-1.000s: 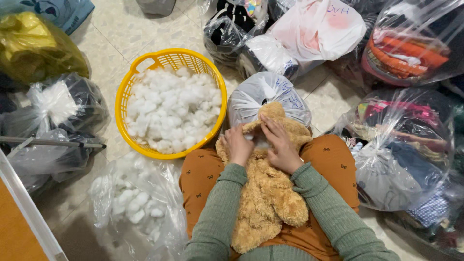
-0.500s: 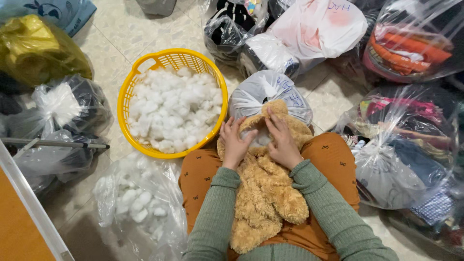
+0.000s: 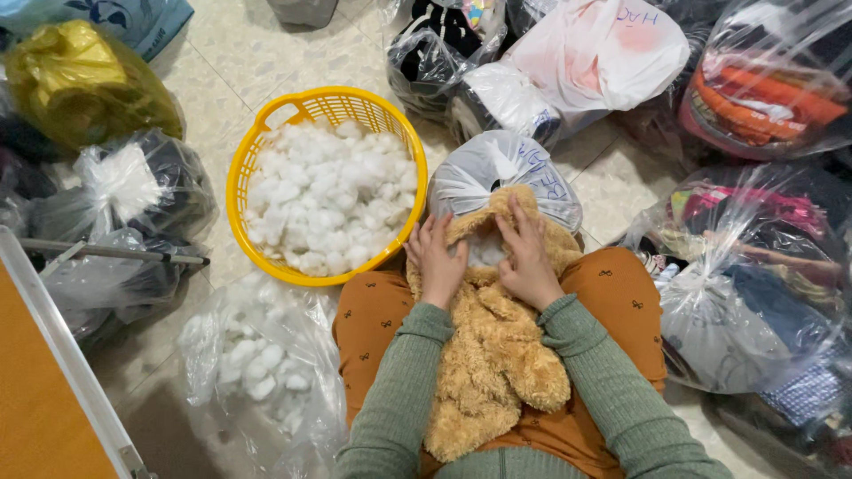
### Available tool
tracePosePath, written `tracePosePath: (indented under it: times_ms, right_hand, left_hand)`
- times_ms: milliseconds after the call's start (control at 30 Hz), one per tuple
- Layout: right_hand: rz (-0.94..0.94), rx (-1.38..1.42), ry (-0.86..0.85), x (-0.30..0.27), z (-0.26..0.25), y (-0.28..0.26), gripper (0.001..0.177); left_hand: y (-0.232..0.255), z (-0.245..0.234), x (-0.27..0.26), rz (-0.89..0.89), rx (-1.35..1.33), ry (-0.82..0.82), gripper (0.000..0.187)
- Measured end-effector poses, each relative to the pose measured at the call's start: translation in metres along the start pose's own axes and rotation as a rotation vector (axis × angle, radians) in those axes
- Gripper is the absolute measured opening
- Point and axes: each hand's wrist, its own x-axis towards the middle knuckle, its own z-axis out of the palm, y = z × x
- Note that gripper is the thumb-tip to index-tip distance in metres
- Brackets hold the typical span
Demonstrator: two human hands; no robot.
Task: The person transfers white stuffing from a plastic bag into a yellow basket, then repeatedly takes handfuls of stuffing and inserts them into a brown teddy bear. The person adjusts the bear and continues stuffing it by hand.
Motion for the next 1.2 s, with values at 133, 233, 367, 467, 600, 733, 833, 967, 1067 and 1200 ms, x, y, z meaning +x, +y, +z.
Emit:
tracePosePath:
  times_ms: [133, 233, 367, 467, 600, 733, 833, 967, 1067, 1200]
  right_hand:
    - [0.065, 0.000, -0.039, 0.002, 0.002, 0.002, 0.082]
    - [0.115, 0.042, -0.059, 0.005, 0.002, 0.003, 0.082]
    - [0.131, 0.060, -0.084, 0.003, -0.004, 0.003, 0.083]
    - [0.119, 0.047, -0.080, 0.004, -0.004, 0.005, 0.081]
    - [0.107, -0.025, -0.051, -0.001, 0.000, 0.007, 0.077]
    - [0.092, -0.032, -0.034, 0.007, 0.001, 0.006, 0.077]
    - [0.227, 0.141, -0.068, 0.010, 0.001, 0.004, 0.081]
    - [0.287, 0.068, -0.094, 0.014, 0.003, 0.000, 0.083]
    - [0.295, 0.059, -0.109, 0.012, 0.003, -0.001, 0.081]
    - [0.305, 0.115, -0.108, 0.017, 0.003, -0.001, 0.082]
  left_hand:
    - [-0.006, 0.002, -0.003, 0.061, -0.007, 0.106, 0.055]
    - [-0.009, 0.003, 0.000, -0.025, 0.006, 0.100, 0.059]
    - [-0.001, -0.002, 0.000, 0.032, -0.017, 0.050, 0.055]
    - [0.008, -0.010, 0.005, 0.070, -0.043, -0.008, 0.060]
    - [0.005, -0.022, 0.026, 0.175, 0.003, 0.052, 0.063]
    - [-0.023, -0.036, 0.076, 0.100, 0.126, 0.152, 0.063]
    - [-0.055, -0.039, 0.109, -0.145, 0.241, 0.102, 0.066]
    - [-0.095, -0.040, 0.142, -0.341, 0.269, -0.001, 0.074]
    - [-0.124, -0.036, 0.160, -0.405, 0.326, -0.012, 0.080]
    - [-0.160, -0.032, 0.186, -0.451, 0.399, 0.014, 0.085]
